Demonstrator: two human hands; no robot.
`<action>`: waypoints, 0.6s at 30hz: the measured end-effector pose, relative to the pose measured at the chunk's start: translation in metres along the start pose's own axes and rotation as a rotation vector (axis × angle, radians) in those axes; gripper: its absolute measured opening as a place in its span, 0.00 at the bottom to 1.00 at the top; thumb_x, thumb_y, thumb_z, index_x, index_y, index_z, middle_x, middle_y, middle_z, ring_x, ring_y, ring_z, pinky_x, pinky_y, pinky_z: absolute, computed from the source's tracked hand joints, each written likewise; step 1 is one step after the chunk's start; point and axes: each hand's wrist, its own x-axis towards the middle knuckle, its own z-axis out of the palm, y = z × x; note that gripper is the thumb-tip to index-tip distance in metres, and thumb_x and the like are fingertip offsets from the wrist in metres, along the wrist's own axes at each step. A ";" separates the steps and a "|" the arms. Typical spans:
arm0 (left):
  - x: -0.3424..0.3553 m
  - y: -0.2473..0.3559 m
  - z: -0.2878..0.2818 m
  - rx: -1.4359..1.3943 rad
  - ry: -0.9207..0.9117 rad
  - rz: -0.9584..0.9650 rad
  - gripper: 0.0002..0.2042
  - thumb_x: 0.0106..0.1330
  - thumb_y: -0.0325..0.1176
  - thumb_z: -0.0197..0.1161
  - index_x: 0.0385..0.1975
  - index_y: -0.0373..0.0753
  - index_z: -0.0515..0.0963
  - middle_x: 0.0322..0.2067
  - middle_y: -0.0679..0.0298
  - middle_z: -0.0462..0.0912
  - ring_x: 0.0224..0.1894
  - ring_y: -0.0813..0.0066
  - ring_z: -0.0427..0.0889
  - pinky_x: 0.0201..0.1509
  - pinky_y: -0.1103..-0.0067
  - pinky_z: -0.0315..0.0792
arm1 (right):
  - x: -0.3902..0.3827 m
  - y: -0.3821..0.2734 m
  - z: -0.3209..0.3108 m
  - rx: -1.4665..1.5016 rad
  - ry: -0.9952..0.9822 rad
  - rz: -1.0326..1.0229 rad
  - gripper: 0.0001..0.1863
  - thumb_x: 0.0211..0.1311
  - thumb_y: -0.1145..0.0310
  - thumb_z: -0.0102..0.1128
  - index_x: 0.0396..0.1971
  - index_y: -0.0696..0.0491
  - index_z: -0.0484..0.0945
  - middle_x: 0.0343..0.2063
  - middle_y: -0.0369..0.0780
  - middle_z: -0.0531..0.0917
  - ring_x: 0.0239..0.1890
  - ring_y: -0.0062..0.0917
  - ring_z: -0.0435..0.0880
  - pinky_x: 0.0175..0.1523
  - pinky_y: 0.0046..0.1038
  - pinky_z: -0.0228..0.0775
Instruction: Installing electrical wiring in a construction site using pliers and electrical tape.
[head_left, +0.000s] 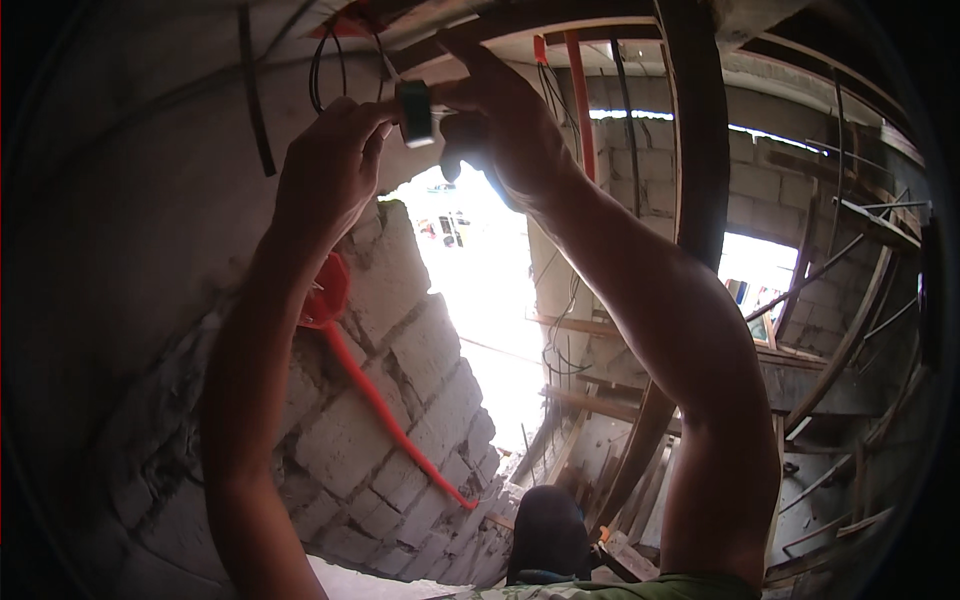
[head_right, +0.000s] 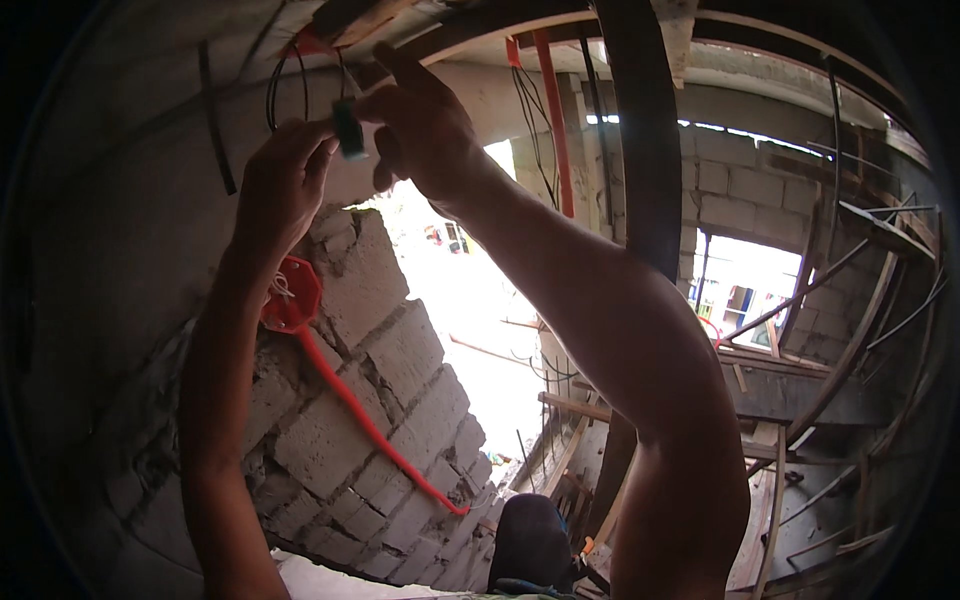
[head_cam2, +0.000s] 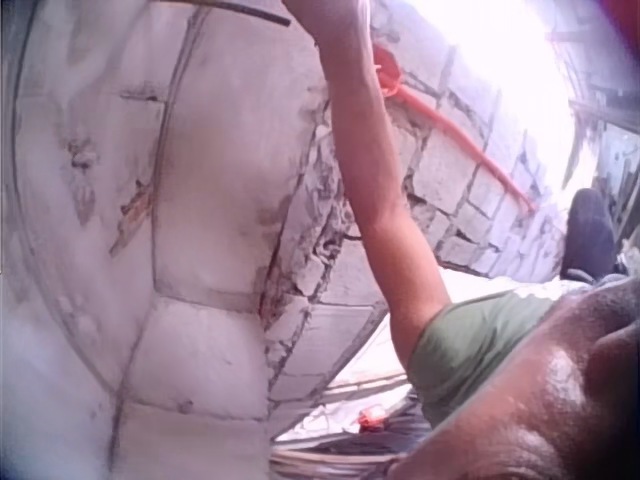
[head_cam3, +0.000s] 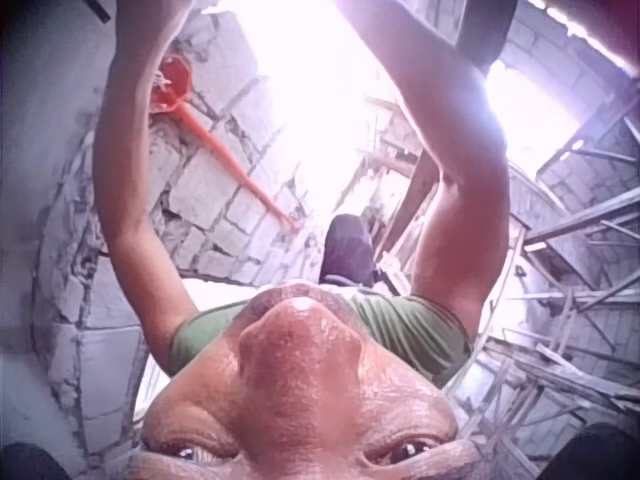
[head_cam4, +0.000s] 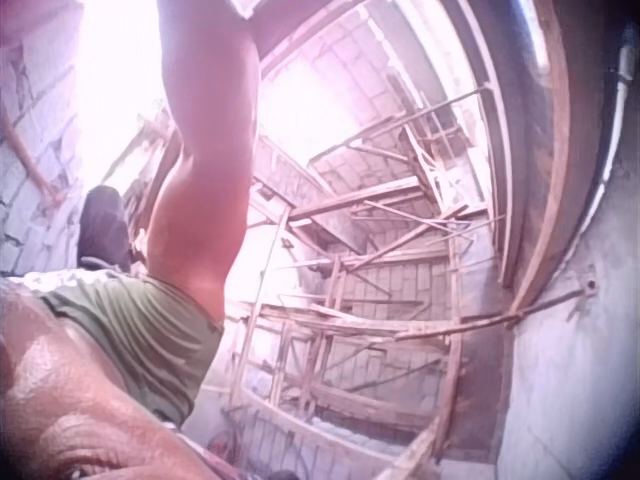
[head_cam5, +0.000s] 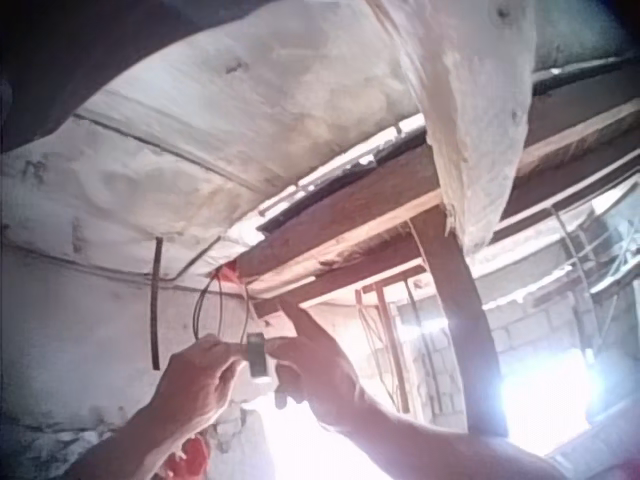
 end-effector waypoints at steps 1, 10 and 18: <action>-0.001 0.000 0.000 -0.006 0.000 0.030 0.08 0.67 0.24 0.63 0.44 0.40 0.79 0.32 0.59 0.79 0.32 0.64 0.82 0.35 0.70 0.75 | 0.004 0.004 0.004 -0.135 0.008 -0.190 0.27 0.66 0.75 0.55 0.65 0.63 0.64 0.42 0.47 0.85 0.23 0.22 0.83 0.20 0.23 0.77; -0.007 0.006 -0.009 -0.305 -0.004 0.011 0.06 0.71 0.31 0.62 0.41 0.37 0.80 0.36 0.61 0.83 0.32 0.67 0.84 0.37 0.73 0.77 | 0.013 -0.021 0.011 -0.537 0.091 0.145 0.25 0.70 0.66 0.51 0.65 0.58 0.65 0.46 0.44 0.85 0.24 0.23 0.85 0.24 0.24 0.79; 0.000 -0.004 -0.006 -0.034 0.167 -0.027 0.08 0.73 0.35 0.60 0.45 0.39 0.79 0.33 0.59 0.83 0.29 0.66 0.84 0.34 0.72 0.75 | 0.000 -0.031 0.030 -0.429 0.138 0.235 0.19 0.72 0.67 0.48 0.58 0.58 0.68 0.39 0.41 0.87 0.25 0.27 0.86 0.27 0.27 0.79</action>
